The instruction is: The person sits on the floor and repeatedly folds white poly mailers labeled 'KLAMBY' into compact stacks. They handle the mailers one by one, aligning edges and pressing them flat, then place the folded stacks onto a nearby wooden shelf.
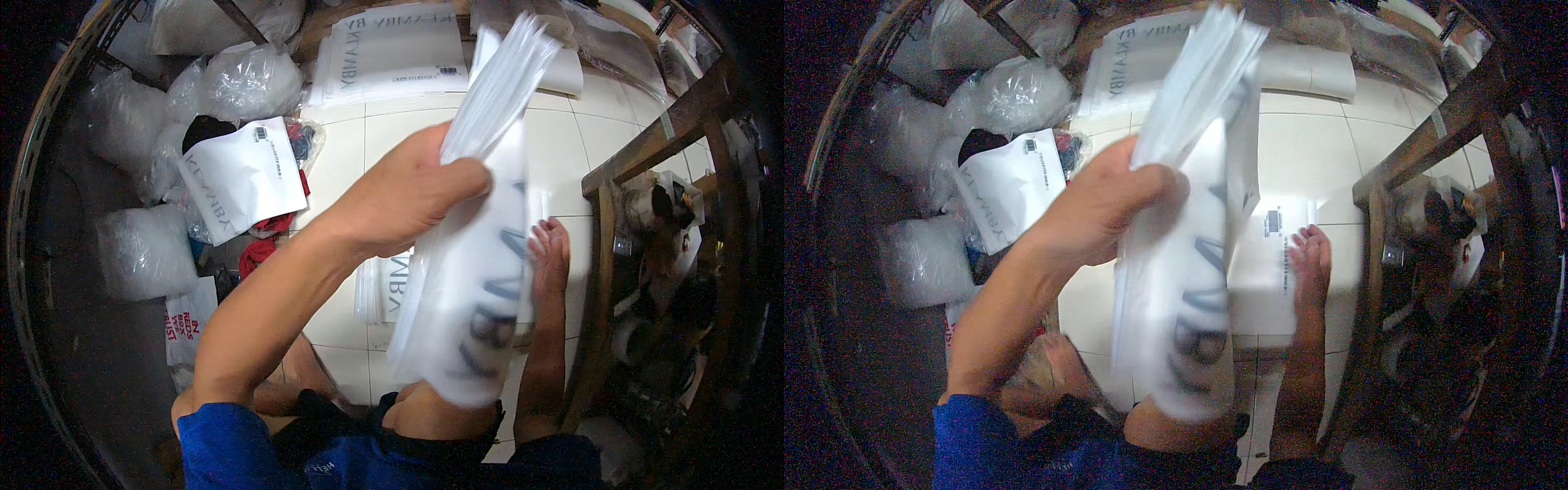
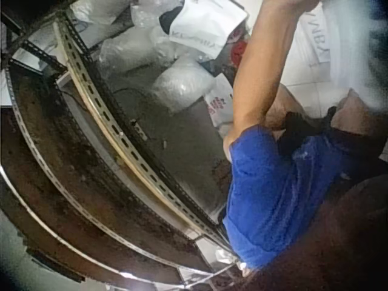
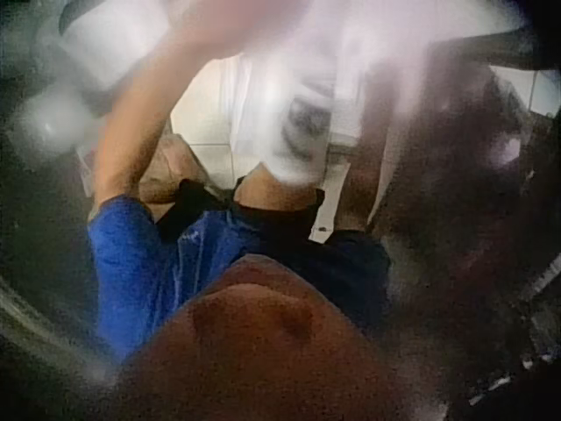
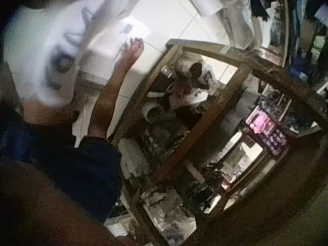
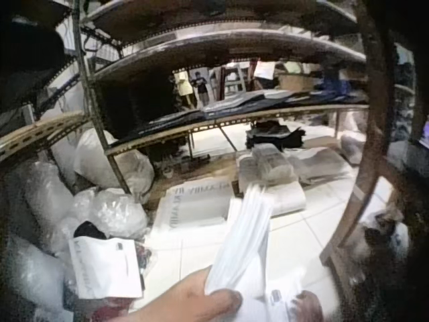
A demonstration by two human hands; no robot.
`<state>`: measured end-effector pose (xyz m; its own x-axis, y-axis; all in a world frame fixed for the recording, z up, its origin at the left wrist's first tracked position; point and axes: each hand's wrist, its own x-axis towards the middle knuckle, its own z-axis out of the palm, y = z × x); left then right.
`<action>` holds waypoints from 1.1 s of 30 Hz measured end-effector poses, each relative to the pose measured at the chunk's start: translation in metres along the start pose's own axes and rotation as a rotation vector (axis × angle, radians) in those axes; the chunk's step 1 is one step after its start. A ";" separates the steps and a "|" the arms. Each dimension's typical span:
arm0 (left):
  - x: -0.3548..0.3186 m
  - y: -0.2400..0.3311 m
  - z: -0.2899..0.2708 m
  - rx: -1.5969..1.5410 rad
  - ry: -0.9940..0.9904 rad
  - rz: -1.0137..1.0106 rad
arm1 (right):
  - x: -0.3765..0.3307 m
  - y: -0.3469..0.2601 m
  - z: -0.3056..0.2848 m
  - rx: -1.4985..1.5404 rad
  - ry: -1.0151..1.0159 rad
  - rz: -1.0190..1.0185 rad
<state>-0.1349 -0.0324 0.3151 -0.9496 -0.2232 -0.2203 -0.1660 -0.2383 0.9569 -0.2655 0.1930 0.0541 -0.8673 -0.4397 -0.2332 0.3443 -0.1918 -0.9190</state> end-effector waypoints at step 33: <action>0.226 -0.097 -0.438 0.407 0.520 -0.028 | 0.305 -0.080 0.226 -0.590 -0.188 -0.125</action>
<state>-0.2165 -0.4737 0.0901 -0.7081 -0.6738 -0.2112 -0.3730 0.1029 0.9221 -0.4767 -0.1239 0.1287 -0.7915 -0.6025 -0.1022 -0.0581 0.2406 -0.9689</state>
